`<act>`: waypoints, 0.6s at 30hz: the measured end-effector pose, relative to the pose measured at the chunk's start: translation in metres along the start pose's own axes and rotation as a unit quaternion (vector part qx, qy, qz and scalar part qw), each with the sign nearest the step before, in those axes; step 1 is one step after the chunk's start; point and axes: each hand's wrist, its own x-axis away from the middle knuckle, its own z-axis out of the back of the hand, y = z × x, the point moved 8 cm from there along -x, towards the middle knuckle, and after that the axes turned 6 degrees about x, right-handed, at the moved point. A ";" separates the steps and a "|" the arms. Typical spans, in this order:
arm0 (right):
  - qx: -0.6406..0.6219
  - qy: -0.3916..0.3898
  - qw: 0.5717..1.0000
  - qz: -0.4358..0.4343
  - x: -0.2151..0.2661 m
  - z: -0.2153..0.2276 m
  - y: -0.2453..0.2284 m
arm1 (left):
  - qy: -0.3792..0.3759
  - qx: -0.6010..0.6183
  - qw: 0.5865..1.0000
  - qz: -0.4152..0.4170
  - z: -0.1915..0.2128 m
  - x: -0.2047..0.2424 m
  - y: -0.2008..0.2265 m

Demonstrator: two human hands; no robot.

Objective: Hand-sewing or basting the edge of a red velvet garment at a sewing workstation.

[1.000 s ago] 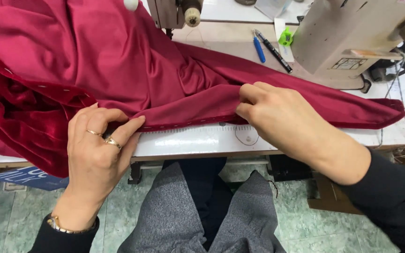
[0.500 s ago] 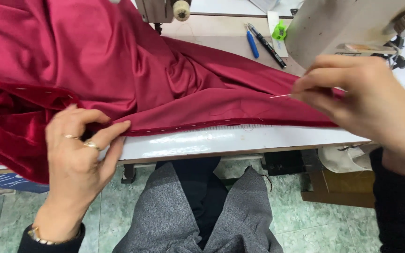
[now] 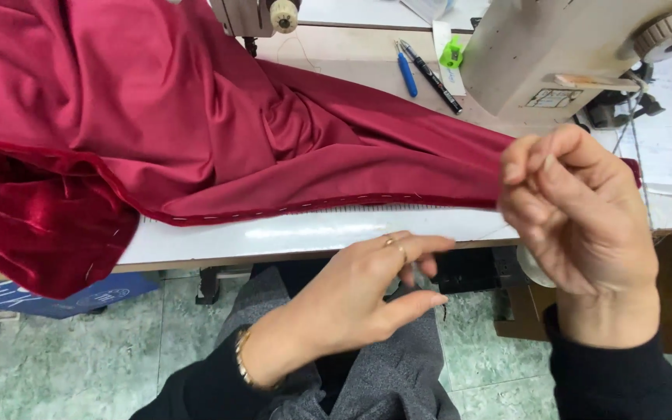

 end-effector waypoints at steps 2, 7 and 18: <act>0.032 0.036 0.999 -0.012 0.006 0.013 0.006 | 0.017 0.001 1.000 0.008 0.005 0.013 0.004; 0.108 0.075 0.990 -0.055 0.010 0.024 0.025 | 0.043 0.002 0.999 0.029 0.008 0.044 0.007; 0.332 0.126 0.929 -0.104 0.007 0.014 0.040 | -0.067 0.050 0.993 0.088 0.007 0.094 0.000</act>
